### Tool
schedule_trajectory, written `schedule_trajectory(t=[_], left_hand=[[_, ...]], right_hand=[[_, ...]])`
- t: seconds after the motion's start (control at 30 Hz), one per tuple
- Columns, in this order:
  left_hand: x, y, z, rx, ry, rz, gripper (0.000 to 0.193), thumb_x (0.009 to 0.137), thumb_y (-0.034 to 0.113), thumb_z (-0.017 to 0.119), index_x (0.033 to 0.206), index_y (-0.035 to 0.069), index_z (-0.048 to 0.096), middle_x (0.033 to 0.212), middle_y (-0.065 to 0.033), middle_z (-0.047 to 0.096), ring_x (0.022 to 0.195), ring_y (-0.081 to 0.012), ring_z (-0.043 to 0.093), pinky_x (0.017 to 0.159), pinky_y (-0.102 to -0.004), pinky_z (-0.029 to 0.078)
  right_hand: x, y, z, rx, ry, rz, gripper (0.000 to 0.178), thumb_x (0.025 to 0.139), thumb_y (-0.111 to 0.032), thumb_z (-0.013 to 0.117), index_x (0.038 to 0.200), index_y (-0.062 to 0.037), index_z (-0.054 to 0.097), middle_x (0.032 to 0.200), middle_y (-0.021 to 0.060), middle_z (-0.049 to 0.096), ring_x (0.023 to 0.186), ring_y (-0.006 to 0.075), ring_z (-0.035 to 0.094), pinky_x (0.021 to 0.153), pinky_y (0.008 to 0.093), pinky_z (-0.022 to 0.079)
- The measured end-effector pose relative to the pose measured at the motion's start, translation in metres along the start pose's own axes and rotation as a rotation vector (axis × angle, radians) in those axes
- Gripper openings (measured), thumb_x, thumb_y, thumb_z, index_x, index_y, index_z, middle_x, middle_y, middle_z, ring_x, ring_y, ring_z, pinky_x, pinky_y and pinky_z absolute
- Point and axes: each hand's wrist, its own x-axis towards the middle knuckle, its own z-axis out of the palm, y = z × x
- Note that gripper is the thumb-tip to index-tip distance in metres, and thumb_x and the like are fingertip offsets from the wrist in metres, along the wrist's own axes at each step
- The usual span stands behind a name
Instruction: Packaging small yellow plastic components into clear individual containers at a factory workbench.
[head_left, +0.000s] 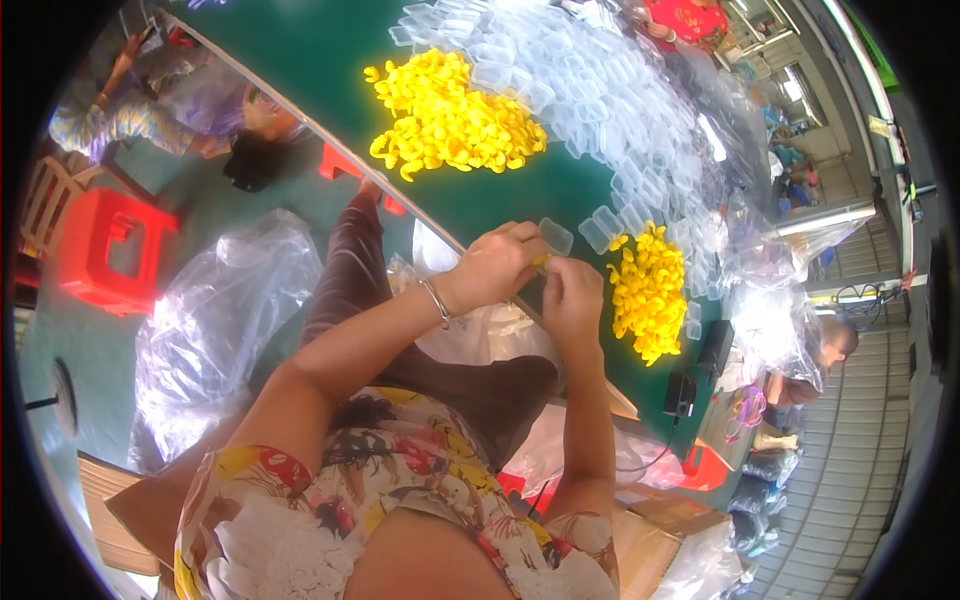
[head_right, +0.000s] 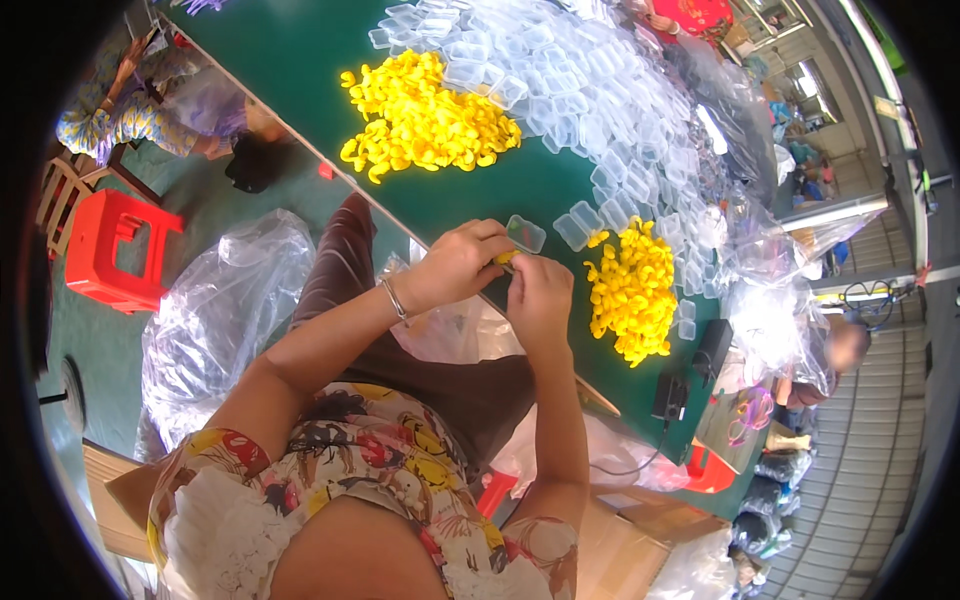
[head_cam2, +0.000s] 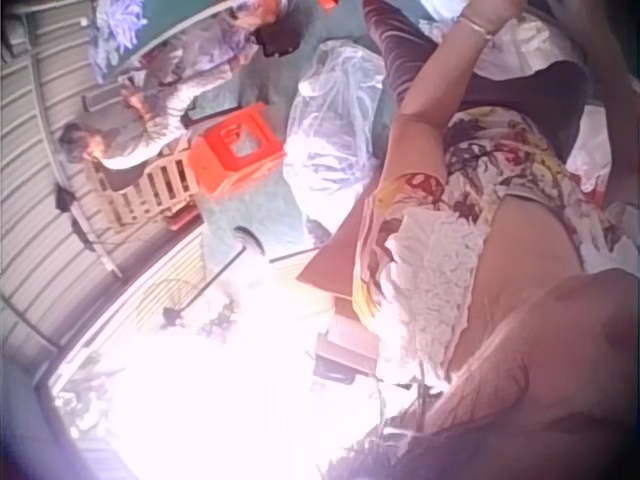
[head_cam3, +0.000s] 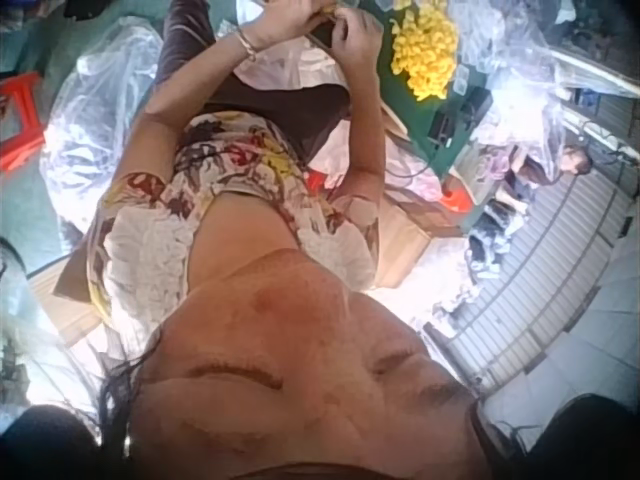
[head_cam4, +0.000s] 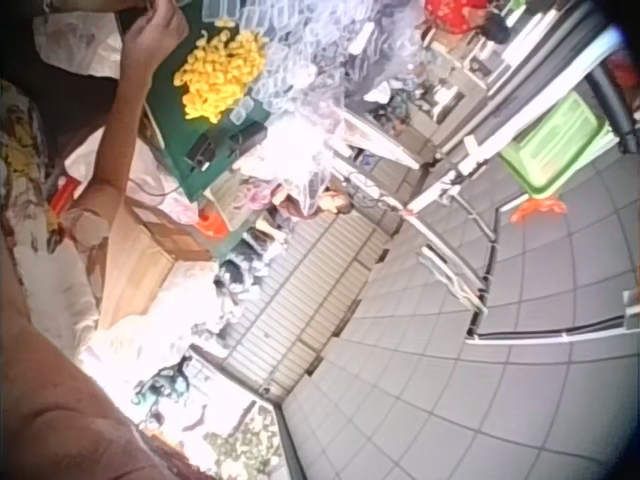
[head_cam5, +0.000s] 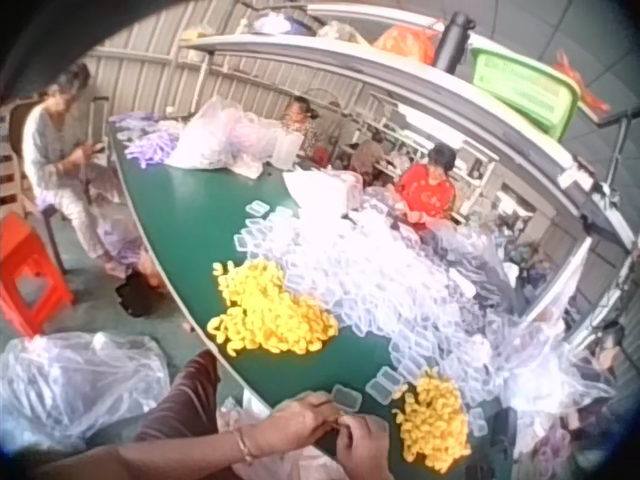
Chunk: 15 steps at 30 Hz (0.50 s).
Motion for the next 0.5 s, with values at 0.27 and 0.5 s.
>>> schedule_trajectory(t=[0.27, 0.5], left_hand=[[0.002, 0.003, 0.001, 0.082, -0.028, -0.022, 0.031, 0.071, 0.009, 0.076, 0.101, 0.005, 0.067, 0.098, -0.01, 0.063, 0.092, -0.0304, 0.061, 0.084, -0.0381, 0.051], [0.003, 0.008, 0.001, 0.14, -0.028, -0.018, 0.038, 0.071, 0.012, 0.077, 0.106, 0.006, 0.065, 0.098, -0.0094, 0.064, 0.095, -0.0287, 0.062, 0.084, -0.0367, 0.051]], right_hand=[[0.013, 0.045, 0.006, -0.103, -0.138, 0.27, 0.023, 0.085, -0.002, 0.062, 0.108, -0.0041, 0.063, 0.108, 0.0165, 0.057, 0.099, 0.037, 0.058, 0.079, 0.0445, 0.048], [0.004, 0.052, -0.009, 0.292, -0.188, 0.474, 0.032, 0.076, -0.004, 0.074, 0.106, -0.0036, 0.063, 0.107, 0.0159, 0.057, 0.097, 0.0353, 0.058, 0.08, 0.0417, 0.049]])
